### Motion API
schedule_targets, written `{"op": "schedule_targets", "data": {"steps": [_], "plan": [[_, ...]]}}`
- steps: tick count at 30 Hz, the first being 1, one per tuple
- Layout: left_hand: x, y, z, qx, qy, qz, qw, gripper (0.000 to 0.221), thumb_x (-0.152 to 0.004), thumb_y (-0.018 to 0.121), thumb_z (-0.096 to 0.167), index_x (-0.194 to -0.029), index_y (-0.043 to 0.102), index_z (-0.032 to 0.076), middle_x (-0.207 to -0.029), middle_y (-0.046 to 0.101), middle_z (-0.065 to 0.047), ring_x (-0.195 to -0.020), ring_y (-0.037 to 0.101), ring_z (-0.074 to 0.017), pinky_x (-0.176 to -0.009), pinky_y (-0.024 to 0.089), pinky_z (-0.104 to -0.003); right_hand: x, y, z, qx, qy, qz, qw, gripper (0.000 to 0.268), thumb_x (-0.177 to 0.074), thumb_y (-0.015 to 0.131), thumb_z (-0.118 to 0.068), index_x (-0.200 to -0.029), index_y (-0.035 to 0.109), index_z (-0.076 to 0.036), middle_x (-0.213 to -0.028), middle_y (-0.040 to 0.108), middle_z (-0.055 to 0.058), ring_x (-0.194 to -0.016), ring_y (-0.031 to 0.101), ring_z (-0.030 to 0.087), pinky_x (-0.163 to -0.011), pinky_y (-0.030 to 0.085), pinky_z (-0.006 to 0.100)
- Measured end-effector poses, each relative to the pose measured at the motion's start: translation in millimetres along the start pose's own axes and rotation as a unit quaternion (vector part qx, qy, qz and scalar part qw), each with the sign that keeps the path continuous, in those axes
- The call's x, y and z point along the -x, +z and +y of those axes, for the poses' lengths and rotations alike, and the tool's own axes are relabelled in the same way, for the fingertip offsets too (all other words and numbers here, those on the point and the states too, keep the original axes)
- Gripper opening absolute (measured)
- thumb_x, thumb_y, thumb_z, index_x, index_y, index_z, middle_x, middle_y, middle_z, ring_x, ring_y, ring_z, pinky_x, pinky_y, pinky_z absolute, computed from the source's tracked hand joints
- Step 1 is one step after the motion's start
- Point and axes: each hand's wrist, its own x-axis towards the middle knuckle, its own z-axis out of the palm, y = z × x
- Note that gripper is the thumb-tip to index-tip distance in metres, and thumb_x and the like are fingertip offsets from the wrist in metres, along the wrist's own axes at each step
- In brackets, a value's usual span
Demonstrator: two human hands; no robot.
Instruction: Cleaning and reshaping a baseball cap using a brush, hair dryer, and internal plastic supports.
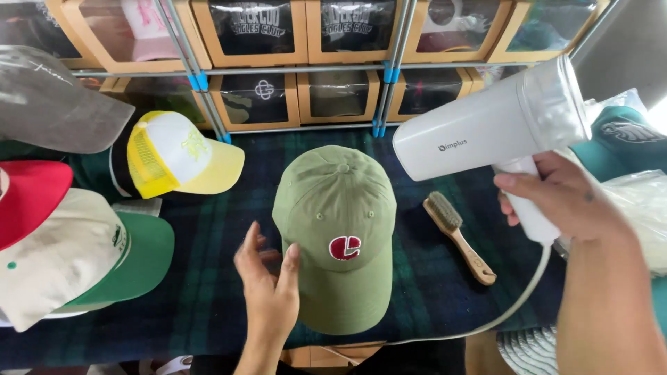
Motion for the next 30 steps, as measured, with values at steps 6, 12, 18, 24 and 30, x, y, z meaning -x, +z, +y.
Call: {"op": "schedule_targets", "data": {"steps": [6, 12, 18, 24, 30], "plan": [[14.8, 23.8, -18.1, 0.373, -0.227, -0.018, 0.899, 0.052, -0.096, 0.055, 0.009, -0.147, 0.050, 0.004, -0.123, 0.072, -0.020, -0.107, 0.068, -0.0252, -0.097, 0.054, -0.035, -26.0, 11.8, -6.5, 0.079, -0.102, -0.118, 0.985, 0.048, -0.087, 0.070, -0.013, -0.133, 0.058, -0.004, -0.089, 0.068, 0.018, -0.070, 0.066, 0.029, -0.061, 0.058, 0.042], [21.1, 28.2, -11.2, 0.409, -0.274, 0.019, 0.870, 0.049, -0.096, 0.054, 0.006, -0.145, 0.053, 0.004, -0.124, 0.071, -0.023, -0.108, 0.067, -0.0296, -0.097, 0.054, -0.039, -0.5, 53.6, -99.7, 0.335, -0.079, -0.135, 0.929, 0.058, -0.090, 0.056, -0.043, -0.147, 0.051, -0.032, -0.101, 0.071, 0.002, -0.088, 0.073, 0.021, -0.082, 0.055, 0.035], [-16.3, 7.1, -39.1, 0.053, 0.044, 0.040, 0.997, 0.047, -0.093, 0.066, 0.027, -0.136, 0.063, 0.006, -0.113, 0.059, -0.008, -0.102, 0.065, -0.0159, -0.090, 0.053, -0.028, 2.8, 62.0, -146.7, 0.430, -0.079, -0.164, 0.884, 0.035, -0.095, 0.060, -0.045, -0.125, 0.071, -0.032, -0.089, 0.074, 0.000, -0.072, 0.070, 0.020, -0.078, 0.052, 0.033], [-148.8, 28.5, 77.5, -0.093, 0.249, -0.155, 0.952, 0.047, -0.101, 0.049, 0.040, -0.133, 0.065, 0.009, -0.140, 0.064, -0.009, -0.133, 0.057, -0.0274, -0.105, 0.044, -0.041, -10.3, 80.6, -172.7, 0.482, -0.088, -0.154, 0.858, 0.063, -0.093, 0.048, -0.057, -0.153, 0.050, -0.037, -0.106, 0.075, 0.003, -0.084, 0.073, 0.024, -0.096, 0.045, 0.040], [-176.8, 48.2, 111.4, 0.090, -0.224, -0.338, 0.910, 0.043, -0.090, 0.063, 0.038, -0.117, 0.076, 0.007, -0.114, 0.076, -0.010, -0.100, 0.070, -0.0208, -0.091, 0.053, -0.030, -46.6, 71.2, -155.1, 0.451, -0.063, -0.161, 0.876, 0.064, -0.095, 0.047, -0.056, -0.155, 0.049, -0.034, -0.091, 0.078, 0.015, -0.092, 0.071, 0.028, -0.092, 0.042, 0.039]]}}
